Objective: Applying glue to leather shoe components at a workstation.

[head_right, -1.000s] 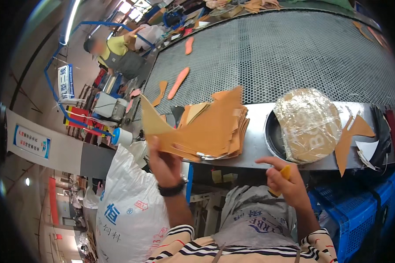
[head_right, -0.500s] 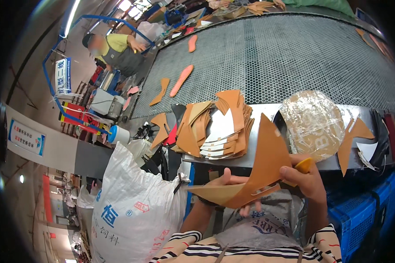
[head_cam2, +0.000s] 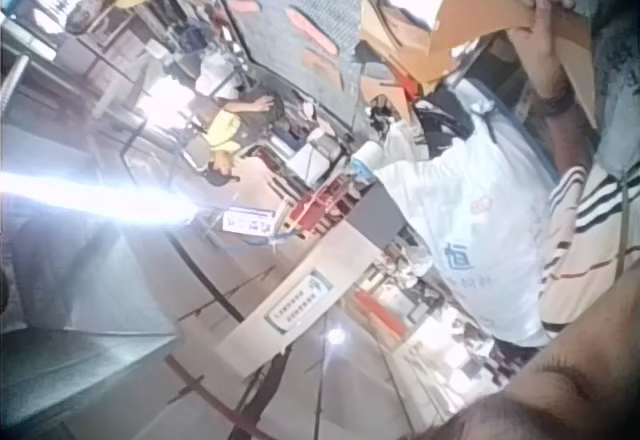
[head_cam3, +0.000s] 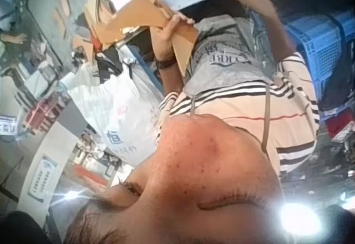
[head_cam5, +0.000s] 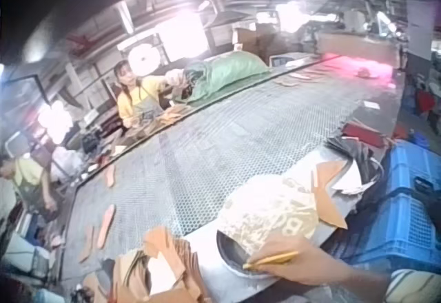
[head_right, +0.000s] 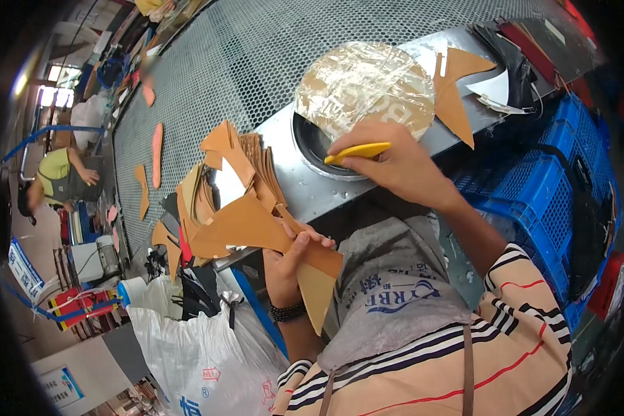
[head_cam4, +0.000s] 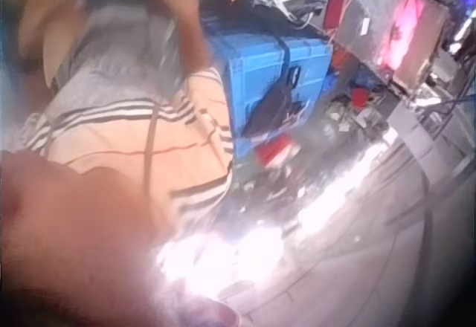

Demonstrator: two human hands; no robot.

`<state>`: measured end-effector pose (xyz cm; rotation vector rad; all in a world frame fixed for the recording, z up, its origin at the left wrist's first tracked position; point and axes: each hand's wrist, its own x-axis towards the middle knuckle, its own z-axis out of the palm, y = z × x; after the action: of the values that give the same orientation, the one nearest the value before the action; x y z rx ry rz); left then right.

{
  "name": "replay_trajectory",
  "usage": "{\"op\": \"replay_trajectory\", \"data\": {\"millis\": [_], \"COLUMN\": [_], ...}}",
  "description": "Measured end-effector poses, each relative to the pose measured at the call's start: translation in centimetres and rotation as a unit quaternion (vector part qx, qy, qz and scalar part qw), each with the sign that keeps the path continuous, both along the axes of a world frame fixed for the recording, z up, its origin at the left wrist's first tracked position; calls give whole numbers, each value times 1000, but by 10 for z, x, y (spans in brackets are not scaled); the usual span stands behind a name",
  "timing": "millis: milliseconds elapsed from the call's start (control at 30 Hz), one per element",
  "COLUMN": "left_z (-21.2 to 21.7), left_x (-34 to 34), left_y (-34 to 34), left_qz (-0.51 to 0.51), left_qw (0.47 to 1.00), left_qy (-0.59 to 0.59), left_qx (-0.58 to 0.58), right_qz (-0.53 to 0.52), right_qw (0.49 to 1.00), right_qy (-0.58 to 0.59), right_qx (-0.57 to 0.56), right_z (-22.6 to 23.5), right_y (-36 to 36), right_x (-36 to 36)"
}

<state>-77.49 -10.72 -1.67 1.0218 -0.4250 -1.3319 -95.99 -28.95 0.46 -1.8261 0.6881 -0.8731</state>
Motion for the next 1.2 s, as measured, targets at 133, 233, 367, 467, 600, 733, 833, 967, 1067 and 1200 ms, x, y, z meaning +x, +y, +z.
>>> {"op": "replay_trajectory", "data": {"millis": [133, 233, 367, 467, 600, 733, 833, 967, 1067, 1200], "left_z": [-3, -1, -1, -12, -8, -6, -7, -15, -24, -30], "left_x": [-3, 1, -3, 2, 4, 4, 9, 8, 10, 6], "left_y": [-13, -30, -45, -40, -46, -45, -43, -49, -54, -54], "left_qz": [16, -31, -27, -23, -45, -46, -53, -53, -65, -52], "left_qw": [999, 991, 989, 986, 984, 985, 982, 984, 980, 984], "left_qy": [-31, -117, -140, -157, -163, -161, -172, -158, -177, -154], "left_qx": [31, 49, 46, 49, 45, 39, 51, 69, 67, 67], "right_qz": [-33, -49, -51, -41, -42, -31, -46, -29, -99, -40], "right_qw": [997, 987, 978, 973, 978, 976, 978, 976, 992, 993], "right_qy": [44, 74, 83, 114, 98, 112, 107, 101, 54, -65], "right_qx": [-45, -133, -186, -198, -177, -183, -173, -190, -51, 90], "right_z": [-15, -24, -29, -26, -20, -24, -25, -28, -12, -12], "right_y": [4, 2, 0, 2, -2, -1, 3, -1, 0, -1], "right_x": [12, 21, 27, 29, 27, 25, 25, 25, 23, 29]}}
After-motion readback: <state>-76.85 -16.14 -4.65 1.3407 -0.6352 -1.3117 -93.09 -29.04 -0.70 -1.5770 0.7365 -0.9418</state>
